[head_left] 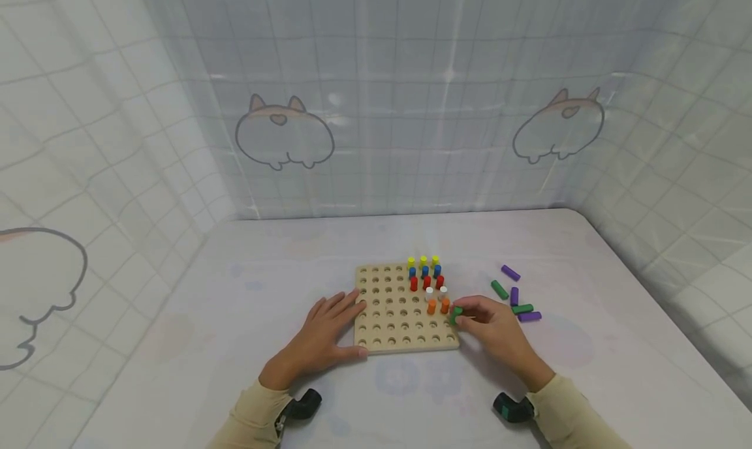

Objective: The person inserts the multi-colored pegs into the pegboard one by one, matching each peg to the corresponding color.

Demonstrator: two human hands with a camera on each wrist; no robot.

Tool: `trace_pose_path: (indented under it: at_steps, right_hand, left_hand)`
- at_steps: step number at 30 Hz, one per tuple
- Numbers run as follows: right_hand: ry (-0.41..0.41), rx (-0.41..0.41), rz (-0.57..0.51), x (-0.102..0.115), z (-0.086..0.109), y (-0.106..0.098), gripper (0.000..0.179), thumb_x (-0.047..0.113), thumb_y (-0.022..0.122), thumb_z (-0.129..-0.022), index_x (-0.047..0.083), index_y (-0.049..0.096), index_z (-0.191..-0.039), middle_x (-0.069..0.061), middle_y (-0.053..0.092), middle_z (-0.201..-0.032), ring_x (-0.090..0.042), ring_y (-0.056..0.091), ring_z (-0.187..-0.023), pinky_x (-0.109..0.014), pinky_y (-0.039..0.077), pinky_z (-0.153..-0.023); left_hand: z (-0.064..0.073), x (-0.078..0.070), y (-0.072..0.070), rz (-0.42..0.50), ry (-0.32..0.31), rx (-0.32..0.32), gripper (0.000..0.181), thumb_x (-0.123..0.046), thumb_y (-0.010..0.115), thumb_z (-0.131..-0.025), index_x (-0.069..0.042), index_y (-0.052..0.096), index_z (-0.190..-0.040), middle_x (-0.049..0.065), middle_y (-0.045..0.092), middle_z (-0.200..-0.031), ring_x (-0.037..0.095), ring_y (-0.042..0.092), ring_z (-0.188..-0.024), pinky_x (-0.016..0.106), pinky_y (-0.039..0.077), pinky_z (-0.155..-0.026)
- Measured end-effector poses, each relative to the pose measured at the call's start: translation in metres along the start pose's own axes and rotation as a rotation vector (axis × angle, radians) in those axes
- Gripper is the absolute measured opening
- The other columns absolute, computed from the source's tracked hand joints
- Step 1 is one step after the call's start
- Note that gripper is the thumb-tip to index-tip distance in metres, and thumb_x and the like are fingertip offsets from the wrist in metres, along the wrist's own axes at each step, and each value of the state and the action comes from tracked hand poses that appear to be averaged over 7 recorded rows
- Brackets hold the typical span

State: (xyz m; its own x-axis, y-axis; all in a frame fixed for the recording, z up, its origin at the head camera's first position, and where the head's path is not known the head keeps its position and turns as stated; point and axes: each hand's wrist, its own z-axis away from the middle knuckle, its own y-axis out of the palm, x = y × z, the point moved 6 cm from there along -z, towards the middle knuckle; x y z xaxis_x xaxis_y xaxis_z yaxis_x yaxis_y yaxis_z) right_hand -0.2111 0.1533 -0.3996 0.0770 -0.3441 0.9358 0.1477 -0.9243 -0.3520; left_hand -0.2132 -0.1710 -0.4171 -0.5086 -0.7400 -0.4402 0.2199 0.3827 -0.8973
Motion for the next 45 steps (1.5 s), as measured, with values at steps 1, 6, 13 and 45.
trace_pose_path:
  at_steps: [1,6,13,45]
  right_hand:
    - [0.003,-0.001,0.004,-0.0002,0.0,-0.0001,0.023,0.009,0.074,-0.091,0.01,0.073,-0.113,-0.004,0.072,-0.11,-0.02,0.067,-0.097,-0.025,0.055,-0.083]
    - [0.007,0.001,0.018,-0.0005,-0.0004,0.0004,0.023,0.007,0.072,-0.091,0.012,0.072,-0.114,-0.002,0.071,-0.112,-0.02,0.067,-0.097,-0.026,0.055,-0.083]
    - [0.019,0.007,-0.007,-0.0004,-0.0009,0.0012,0.022,0.007,0.073,-0.091,0.012,0.072,-0.113,-0.002,0.071,-0.107,-0.022,0.067,-0.097,-0.026,0.056,-0.083]
    - [-0.003,0.028,0.068,0.0002,-0.0051,0.0077,0.021,0.009,0.074,-0.09,0.011,0.071,-0.11,0.0,0.071,-0.107,-0.019,0.066,-0.101,-0.028,0.054,-0.088]
  left_hand:
    - [-0.0002,0.0002,0.0004,0.0,-0.001,0.003,0.092,-0.075,0.058,-0.085,-0.022,0.038,-0.157,-0.001,0.022,-0.166,0.029,0.019,-0.151,0.062,0.012,-0.117]
    - [-0.0005,0.0003,0.0008,0.001,-0.001,0.005,0.092,-0.076,0.057,-0.085,-0.022,0.037,-0.157,-0.001,0.021,-0.166,0.03,0.019,-0.151,0.062,0.012,-0.117]
    - [-0.0005,-0.0003,-0.0012,0.002,-0.001,-0.006,0.093,-0.076,0.057,-0.085,-0.021,0.038,-0.157,0.0,0.022,-0.166,0.031,0.02,-0.151,0.061,0.011,-0.117]
    - [-0.0005,0.0026,0.0007,-0.001,-0.013,0.016,0.094,-0.078,0.056,-0.084,-0.023,0.036,-0.158,-0.003,0.019,-0.166,0.028,0.018,-0.151,0.06,0.01,-0.117]
